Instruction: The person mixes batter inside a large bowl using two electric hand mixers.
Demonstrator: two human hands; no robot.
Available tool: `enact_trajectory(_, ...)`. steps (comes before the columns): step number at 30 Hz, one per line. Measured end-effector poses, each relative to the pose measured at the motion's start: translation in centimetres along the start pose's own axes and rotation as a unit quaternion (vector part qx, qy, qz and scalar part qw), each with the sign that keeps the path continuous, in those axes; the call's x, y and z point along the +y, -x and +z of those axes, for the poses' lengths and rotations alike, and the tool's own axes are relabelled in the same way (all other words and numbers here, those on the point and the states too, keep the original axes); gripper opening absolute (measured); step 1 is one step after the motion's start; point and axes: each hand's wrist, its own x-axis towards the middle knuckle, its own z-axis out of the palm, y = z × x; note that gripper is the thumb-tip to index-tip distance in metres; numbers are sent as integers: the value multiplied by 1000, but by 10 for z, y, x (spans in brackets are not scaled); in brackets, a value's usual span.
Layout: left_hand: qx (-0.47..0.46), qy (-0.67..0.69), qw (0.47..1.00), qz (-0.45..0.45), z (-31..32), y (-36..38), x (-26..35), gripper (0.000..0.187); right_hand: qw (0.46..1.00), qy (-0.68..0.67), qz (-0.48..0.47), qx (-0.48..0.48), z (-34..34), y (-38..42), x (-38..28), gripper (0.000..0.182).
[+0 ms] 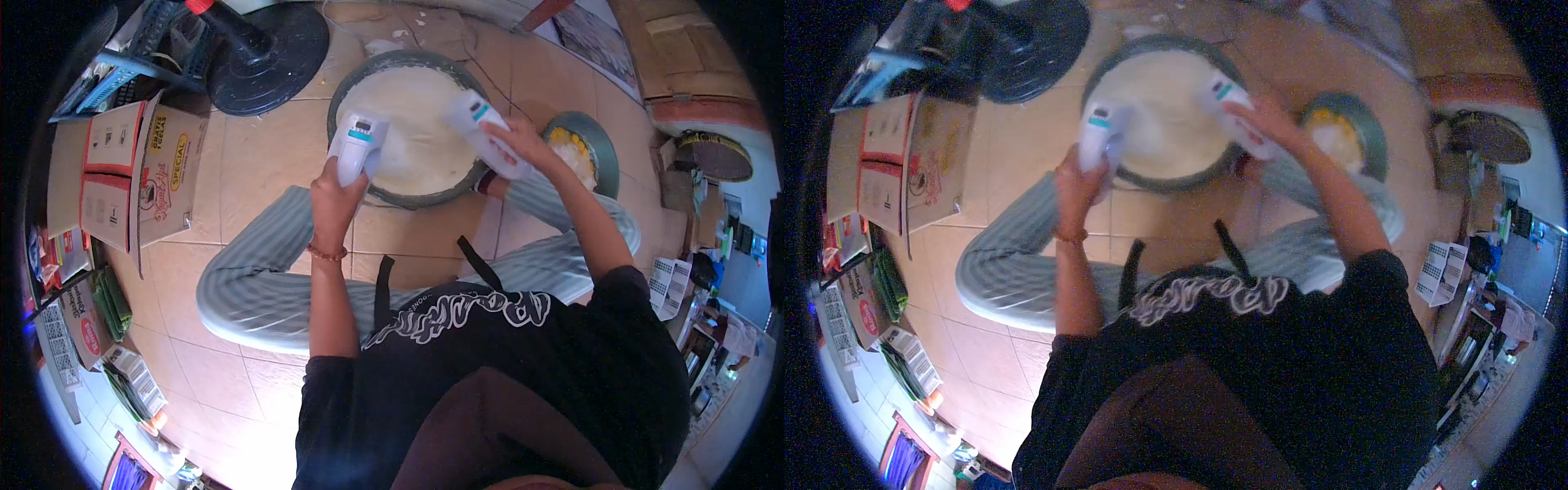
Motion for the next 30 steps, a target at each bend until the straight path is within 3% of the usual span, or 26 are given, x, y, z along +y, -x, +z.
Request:
enact_trajectory(2,-1,8,1000,1,0,-2,-1,28,985,109,-131,-22,11,12,29,47)
enact_trajectory(4,5,12,1000,-5,-1,-3,2,27,979,153,-130,-38,22,40,22,52)
enact_trajectory(6,9,21,1000,5,-2,-5,4,28,990,130,1,-49,42,71,2,59)
enact_trajectory(12,-11,37,999,-16,-4,-7,2,29,970,186,-54,-143,96,91,10,74)
enact_trajectory(16,-12,33,999,-21,-6,-8,4,29,977,91,4,-195,127,90,-14,74)
enact_trajectory(19,1,32,999,-5,-4,-9,0,29,985,-58,-47,-153,150,75,-13,58)
enact_trajectory(20,0,32,999,-2,-4,-10,0,29,985,-103,-18,-138,154,70,-16,56)
enact_trajectory(23,-8,33,999,-4,-6,-9,0,28,931,-342,76,-106,157,52,-16,55)
enact_trajectory(27,-23,28,999,-20,-9,-9,4,27,774,-610,100,-138,133,42,-9,40)
enact_trajectory(28,-24,24,999,-23,-11,-8,8,27,799,-592,34,-98,128,38,-5,30)
enact_trajectory(30,-34,-11,999,-16,-15,-6,13,28,800,-596,46,-56,112,28,3,26)
